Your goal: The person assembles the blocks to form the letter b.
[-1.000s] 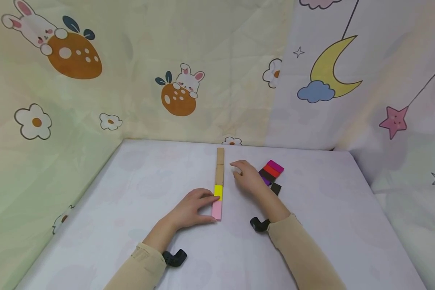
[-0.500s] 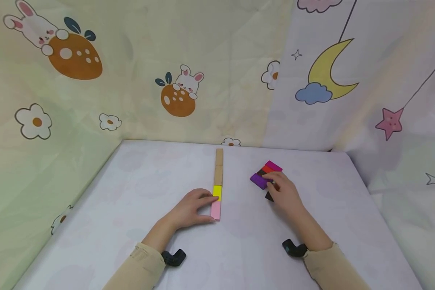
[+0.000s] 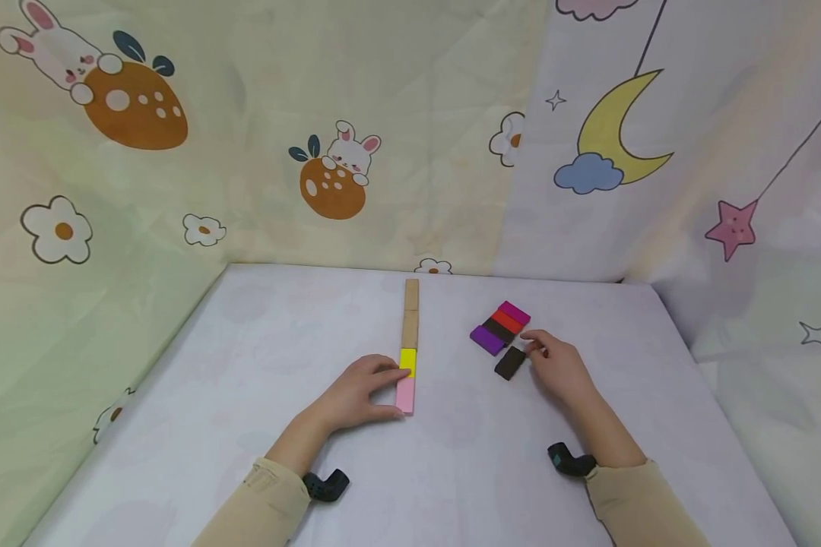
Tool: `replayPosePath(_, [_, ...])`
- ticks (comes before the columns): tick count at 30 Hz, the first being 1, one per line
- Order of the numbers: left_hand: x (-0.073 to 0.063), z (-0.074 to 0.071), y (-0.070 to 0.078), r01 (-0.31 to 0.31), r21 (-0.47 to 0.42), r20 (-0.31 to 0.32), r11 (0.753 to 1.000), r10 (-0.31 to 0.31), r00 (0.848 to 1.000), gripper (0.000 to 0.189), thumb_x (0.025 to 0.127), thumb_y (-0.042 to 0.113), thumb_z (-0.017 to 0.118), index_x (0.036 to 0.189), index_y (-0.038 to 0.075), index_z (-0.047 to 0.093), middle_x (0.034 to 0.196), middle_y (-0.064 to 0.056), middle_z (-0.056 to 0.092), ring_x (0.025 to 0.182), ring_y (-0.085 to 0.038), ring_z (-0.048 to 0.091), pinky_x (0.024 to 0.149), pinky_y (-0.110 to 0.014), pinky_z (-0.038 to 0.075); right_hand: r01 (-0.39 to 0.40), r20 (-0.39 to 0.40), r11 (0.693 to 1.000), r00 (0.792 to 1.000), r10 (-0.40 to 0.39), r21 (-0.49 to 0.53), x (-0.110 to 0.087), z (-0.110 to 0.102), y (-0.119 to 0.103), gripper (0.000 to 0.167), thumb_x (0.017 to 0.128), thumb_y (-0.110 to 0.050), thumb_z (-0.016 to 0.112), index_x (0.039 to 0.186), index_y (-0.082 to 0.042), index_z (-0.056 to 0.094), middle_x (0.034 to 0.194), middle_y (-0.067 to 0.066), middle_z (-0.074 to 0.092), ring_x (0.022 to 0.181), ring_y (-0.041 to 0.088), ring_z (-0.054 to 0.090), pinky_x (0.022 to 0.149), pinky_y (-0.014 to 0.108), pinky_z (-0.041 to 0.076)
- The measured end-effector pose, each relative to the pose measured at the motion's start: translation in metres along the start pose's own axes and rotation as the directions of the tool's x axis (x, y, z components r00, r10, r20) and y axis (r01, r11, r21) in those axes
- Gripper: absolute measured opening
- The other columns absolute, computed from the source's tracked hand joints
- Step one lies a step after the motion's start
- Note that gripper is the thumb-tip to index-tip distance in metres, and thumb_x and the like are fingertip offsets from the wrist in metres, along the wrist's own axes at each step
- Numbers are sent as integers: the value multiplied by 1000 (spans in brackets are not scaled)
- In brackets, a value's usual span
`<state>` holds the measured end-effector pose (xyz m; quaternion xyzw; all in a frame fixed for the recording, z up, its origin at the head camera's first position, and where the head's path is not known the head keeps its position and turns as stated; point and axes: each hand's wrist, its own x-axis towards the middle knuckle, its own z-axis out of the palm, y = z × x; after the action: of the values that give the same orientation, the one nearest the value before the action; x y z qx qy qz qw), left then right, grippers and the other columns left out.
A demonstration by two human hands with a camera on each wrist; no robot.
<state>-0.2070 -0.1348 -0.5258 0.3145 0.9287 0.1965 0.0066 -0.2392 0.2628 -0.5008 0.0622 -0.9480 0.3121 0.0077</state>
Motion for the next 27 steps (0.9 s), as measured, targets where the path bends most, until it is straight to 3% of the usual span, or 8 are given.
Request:
replayPosePath(5, [-1, -1, 1, 22, -15, 20, 1000, -22, 1000, 69, 82, 65, 68, 143, 39, 50, 138, 8, 51, 135, -16, 42, 119, -39, 32, -2, 70, 1000, 998, 3, -14, -2, -1, -9, 35, 96, -9, 44, 127, -13, 61, 88, 2, 68, 81, 19, 56, 75, 33, 46])
replayPosePath(9, [0, -2, 3, 26, -18, 24, 1000, -26, 999, 69, 82, 65, 68, 143, 39, 50, 139, 8, 51, 135, -16, 42, 119, -39, 33, 11, 111, 1000, 994, -9, -23, -3, -2, -11, 31, 97, -11, 46, 120, -16, 66, 94, 3, 69, 88, 22, 57, 79, 36, 48])
replayPosePath(14, [-1, -2, 4, 25, -8, 19, 1000, -24, 1000, 69, 82, 65, 68, 143, 38, 50, 139, 8, 51, 135, -15, 42, 119, -38, 33, 143, 139, 990, 980, -143, 12, -4, -4, -4, 23, 96, -18, 60, 118, -17, 67, 114, 4, 64, 90, 19, 55, 75, 30, 49])
replayPosePath(18, [-1, -2, 3, 18, -7, 13, 1000, -18, 1000, 69, 82, 65, 68, 143, 38, 50, 138, 8, 51, 134, -16, 43, 119, -39, 33, 242, 196, 969, 949, -247, 49, -6, -6, 3, 37, 90, -29, 73, 125, -19, 65, 114, 0, 60, 87, 14, 51, 69, 22, 47])
replayPosePath(22, [-1, -2, 2, 11, -6, 3, 1000, -10, 1000, 69, 82, 65, 68, 143, 38, 51, 138, 7, 51, 134, -16, 43, 119, -39, 33, 275, 225, 960, 933, -281, 58, -6, -5, 6, 44, 86, -29, 77, 127, -22, 63, 108, -3, 57, 84, 12, 50, 66, 21, 46])
replayPosePath(27, [0, -1, 2, 15, -11, 6, 1000, -15, 1000, 68, 82, 64, 68, 143, 38, 51, 139, 8, 51, 135, -15, 42, 119, -38, 32, 277, 226, 960, 934, -276, 29, -5, -3, 7, 38, 86, -27, 77, 122, -26, 65, 103, -6, 57, 82, 10, 51, 67, 21, 46])
